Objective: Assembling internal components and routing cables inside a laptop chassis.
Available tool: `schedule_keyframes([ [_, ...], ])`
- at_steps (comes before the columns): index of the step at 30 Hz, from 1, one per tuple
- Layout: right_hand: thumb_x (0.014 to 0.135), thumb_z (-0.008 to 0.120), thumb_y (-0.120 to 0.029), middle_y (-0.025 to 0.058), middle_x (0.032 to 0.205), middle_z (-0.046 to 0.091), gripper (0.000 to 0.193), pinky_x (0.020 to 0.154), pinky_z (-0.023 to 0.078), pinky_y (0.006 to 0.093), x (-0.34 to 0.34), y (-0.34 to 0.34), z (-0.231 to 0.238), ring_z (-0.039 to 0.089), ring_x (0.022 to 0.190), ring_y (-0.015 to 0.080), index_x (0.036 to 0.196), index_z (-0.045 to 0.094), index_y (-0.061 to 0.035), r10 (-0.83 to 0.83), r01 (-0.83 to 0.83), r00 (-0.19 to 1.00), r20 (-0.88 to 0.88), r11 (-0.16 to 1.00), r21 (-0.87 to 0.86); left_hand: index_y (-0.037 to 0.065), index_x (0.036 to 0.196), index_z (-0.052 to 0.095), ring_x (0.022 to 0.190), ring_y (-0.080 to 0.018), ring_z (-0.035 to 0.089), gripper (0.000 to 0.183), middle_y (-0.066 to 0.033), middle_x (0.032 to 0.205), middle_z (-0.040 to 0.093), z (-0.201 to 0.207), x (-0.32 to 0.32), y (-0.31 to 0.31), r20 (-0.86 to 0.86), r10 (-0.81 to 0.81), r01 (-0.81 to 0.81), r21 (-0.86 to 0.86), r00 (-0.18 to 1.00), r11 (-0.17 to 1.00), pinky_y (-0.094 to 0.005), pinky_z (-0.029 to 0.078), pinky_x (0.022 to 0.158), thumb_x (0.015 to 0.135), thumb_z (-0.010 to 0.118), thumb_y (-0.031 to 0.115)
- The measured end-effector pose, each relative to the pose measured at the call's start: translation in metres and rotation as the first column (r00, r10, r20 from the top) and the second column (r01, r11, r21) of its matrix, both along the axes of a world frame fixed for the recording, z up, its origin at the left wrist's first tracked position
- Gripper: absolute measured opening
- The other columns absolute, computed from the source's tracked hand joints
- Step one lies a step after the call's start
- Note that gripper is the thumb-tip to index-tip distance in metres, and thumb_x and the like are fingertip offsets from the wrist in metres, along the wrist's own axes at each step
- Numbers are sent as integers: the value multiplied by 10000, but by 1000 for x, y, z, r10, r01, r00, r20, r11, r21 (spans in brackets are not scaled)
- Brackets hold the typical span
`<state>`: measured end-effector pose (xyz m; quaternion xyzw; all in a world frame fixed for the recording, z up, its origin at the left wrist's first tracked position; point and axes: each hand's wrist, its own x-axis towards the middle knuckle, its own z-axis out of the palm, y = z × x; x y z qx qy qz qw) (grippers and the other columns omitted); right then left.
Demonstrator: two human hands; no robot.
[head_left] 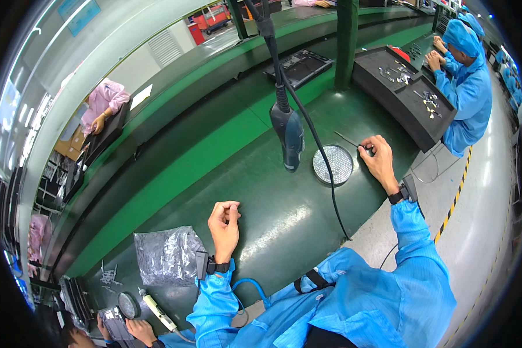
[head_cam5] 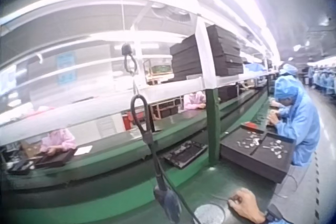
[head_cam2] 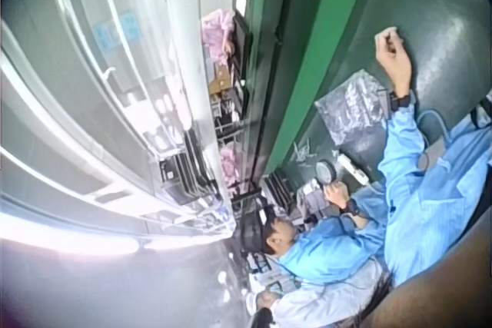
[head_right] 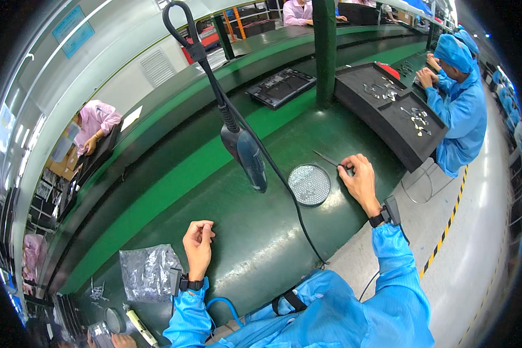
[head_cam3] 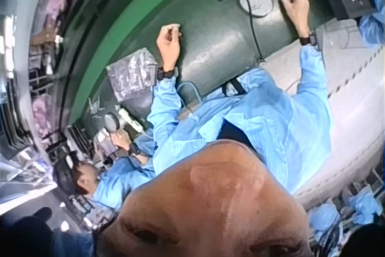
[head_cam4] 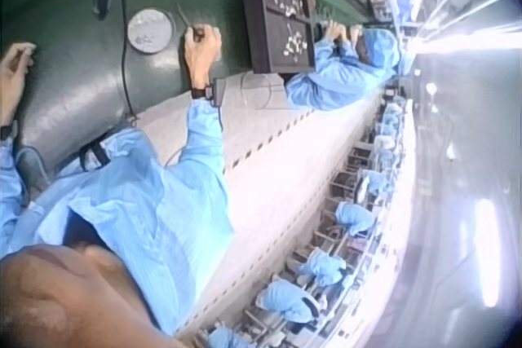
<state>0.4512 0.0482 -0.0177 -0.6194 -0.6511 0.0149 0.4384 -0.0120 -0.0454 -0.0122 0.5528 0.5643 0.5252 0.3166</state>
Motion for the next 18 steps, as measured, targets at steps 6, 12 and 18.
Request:
schedule_keyframes([
  [6, 853, 806, -116, 80, 841, 609, 165, 715, 491, 387, -4, 2, 6, 602, 792, 234, 965, 718, -32, 4, -3, 999, -38, 999, 44, 3, 1050, 743, 753, -87, 663, 139, -20, 967, 702, 2, 0, 2, -17, 7, -7, -6, 1000, 1000, -235, 500, 667, 1072, 668, 117],
  [12, 889, 753, -76, 99, 873, 668, 135, 713, 516, 352, -2, 17, 49, 621, 751, 209, 995, 719, 1, 88, -77, 987, -132, 993, 89, -4, 1145, 725, 922, -131, 720, 174, -56, 1061, 743, 30, 10, 19, 108, -85, 96, -102, 991, 990, -273, 544, 789, 1088, 649, 143],
  [18, 918, 742, -163, 185, 1037, 768, 287, 873, 607, 411, -51, 127, 99, 774, 994, 315, 1139, 708, 17, 420, -420, 903, -94, 907, 16, -29, 1204, 696, 1039, -168, 708, 206, -72, 1139, 741, 46, 28, 98, 181, -216, 226, -36, 959, 973, -326, 560, 938, 1095, 624, 131],
])
